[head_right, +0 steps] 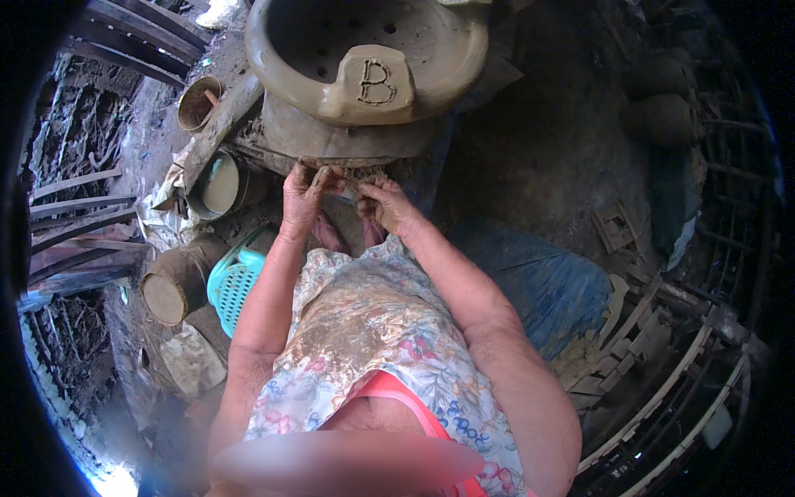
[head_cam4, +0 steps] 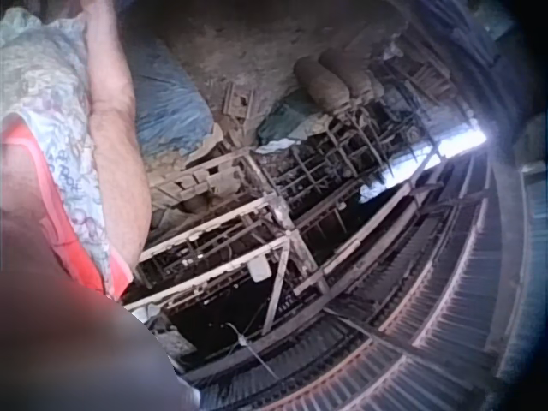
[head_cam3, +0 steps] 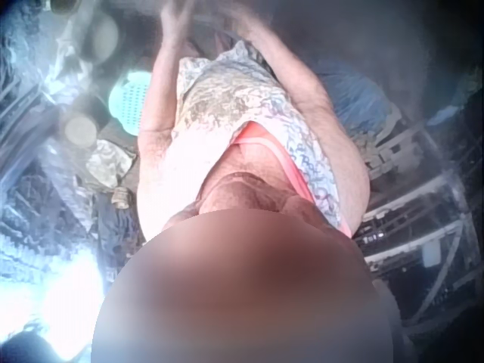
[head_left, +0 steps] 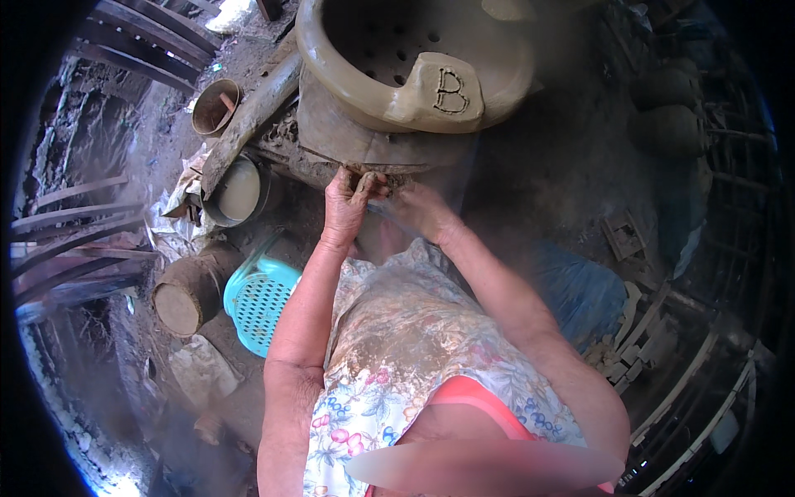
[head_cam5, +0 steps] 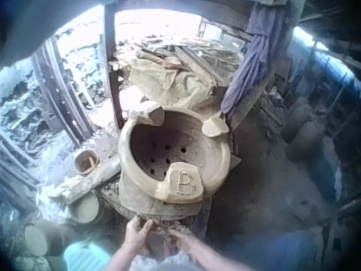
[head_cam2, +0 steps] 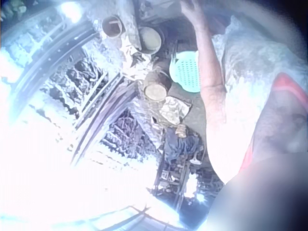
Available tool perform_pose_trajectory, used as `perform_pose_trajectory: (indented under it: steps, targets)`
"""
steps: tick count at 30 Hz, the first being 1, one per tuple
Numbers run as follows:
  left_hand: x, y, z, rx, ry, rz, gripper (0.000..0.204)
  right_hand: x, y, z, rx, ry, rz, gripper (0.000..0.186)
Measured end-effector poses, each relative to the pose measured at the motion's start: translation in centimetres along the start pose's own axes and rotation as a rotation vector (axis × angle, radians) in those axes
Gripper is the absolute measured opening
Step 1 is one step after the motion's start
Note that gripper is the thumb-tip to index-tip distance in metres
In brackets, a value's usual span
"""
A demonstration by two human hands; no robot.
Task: The person shapes a clay pot on a rotating pottery wheel, smoothing the walls and rim with both hands. They then use a small stick to carve a letter into the pot's side before lifting the finished pot and placing it on a nearby shelf.
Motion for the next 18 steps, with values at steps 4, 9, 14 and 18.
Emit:
perform_pose_trajectory:
  steps: [4,9,14,18]
  targets:
    - [-0.9,1.5,1.8,-0.049,0.083,0.025,0.007,0.7,-0.4,1.5,0.032,0.052,0.033,0.011]
    - [-4.5,3.8,5.6,0.081,0.285,-0.213,0.009,2.5,-3.8,4.5,0.339,0.17,0.078,0.053]
    - [-6.8,2.7,5.9,0.139,0.267,-0.238,0.01,0.8,-7.4,4.8,0.017,0.045,0.159,0.087]
    - [-7.6,2.1,5.8,0.133,0.257,-0.196,0.011,-2.1,-6.5,4.3,0.086,0.289,0.216,0.074]
Point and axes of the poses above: each hand's wrist, its own x-axis away from the middle knuckle, its own z-axis out of the back of the hand, y = z × x, the point moved 2 cm from there along -x, towards the middle knuckle, and after that the axes turned 1 degree about -x, right-handed, at the moved point
